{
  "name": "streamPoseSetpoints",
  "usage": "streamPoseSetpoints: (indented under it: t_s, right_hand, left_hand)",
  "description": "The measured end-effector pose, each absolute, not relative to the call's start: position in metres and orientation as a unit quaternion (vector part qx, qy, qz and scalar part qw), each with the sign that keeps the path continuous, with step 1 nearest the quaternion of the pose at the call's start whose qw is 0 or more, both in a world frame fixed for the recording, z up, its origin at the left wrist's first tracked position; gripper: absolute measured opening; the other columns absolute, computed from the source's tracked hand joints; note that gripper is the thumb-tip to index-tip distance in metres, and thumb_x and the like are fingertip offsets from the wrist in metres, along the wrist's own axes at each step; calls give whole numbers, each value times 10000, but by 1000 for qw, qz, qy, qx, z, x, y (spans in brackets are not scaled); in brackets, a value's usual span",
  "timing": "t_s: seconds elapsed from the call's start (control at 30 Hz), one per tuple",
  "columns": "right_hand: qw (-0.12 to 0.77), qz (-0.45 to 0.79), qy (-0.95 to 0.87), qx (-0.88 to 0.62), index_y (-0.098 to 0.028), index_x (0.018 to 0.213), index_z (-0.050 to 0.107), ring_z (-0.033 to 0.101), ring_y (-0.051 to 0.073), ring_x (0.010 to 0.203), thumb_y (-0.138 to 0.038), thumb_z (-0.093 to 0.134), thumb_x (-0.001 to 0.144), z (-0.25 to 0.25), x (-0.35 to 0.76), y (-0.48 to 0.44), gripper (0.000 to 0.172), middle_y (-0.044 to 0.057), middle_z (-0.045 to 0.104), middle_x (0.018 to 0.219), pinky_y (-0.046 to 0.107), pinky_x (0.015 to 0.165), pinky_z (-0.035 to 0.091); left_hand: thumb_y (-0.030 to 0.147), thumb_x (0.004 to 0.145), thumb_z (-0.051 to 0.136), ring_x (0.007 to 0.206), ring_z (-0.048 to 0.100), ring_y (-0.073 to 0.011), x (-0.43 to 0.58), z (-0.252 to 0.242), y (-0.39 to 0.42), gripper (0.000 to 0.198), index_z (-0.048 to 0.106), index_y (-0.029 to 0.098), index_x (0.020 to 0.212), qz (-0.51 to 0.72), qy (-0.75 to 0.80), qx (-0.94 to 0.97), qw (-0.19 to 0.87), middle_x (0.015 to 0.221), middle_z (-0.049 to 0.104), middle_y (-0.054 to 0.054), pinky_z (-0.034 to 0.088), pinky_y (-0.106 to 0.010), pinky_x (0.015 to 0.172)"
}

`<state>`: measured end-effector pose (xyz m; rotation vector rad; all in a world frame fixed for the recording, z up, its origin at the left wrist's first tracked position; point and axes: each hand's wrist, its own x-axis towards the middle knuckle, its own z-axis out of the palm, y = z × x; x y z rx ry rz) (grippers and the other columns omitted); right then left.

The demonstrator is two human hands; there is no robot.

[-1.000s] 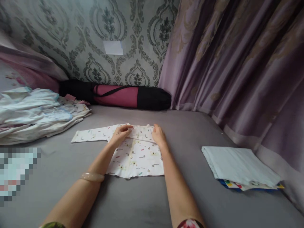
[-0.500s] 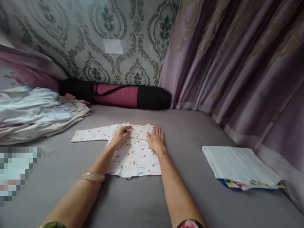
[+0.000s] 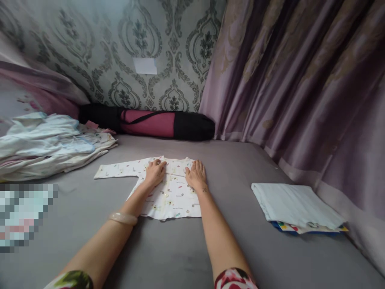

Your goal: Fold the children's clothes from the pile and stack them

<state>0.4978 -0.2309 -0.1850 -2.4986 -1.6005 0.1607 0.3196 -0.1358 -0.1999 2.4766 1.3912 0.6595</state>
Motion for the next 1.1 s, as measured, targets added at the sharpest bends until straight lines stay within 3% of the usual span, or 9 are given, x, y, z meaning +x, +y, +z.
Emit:
streamPoseSetpoints:
  t_s: [0.27,0.47,0.67,0.87,1.1]
  right_hand:
    - [38,117,-525,-842,-2,1484,195,101,263,1437,-429,237,962,-163,499,-226,675,171,138,1564,397,1141,104]
    - [81,59,-574,-813,-30,1485,214,85,247,1440,-438,197,975,-164,479,-222,653,164,142,1564,392,1142,45]
    - [103,38,-558,-823,5,1467,250,136,252,1429,-468,179,975,-182,466,-220,686,176,211,1545,366,1142,33]
    - [85,93,-538,-834,-29,1475,246,112,249,1436,-437,223,972,-169,463,-216,648,165,169,1559,375,1143,55]
    - [123,85,-633,-759,-64,1479,259,112,225,1438,-402,214,970,-157,412,-196,613,130,192,1560,372,1148,35]
  left_hand:
    - [205,879,446,1040,558,-255,301,-177,-138,320,620,186,1148,179,413,877,169,1131,576,-133,414,-364,931]
    - [211,845,478,1210,478,-295,266,-183,-159,345,593,160,1167,239,400,863,196,1250,536,-164,371,-417,1022]
    - [190,828,439,1143,530,-265,251,-193,-168,330,594,174,1119,302,383,843,226,1184,596,-134,394,-409,1008]
    - [277,856,440,1053,590,-249,247,-178,-172,351,591,173,1156,340,457,764,302,1156,635,-122,426,-385,966]
    - [247,848,440,1014,606,-243,240,-172,-164,330,631,152,1099,388,507,703,315,1125,662,-120,430,-371,953]
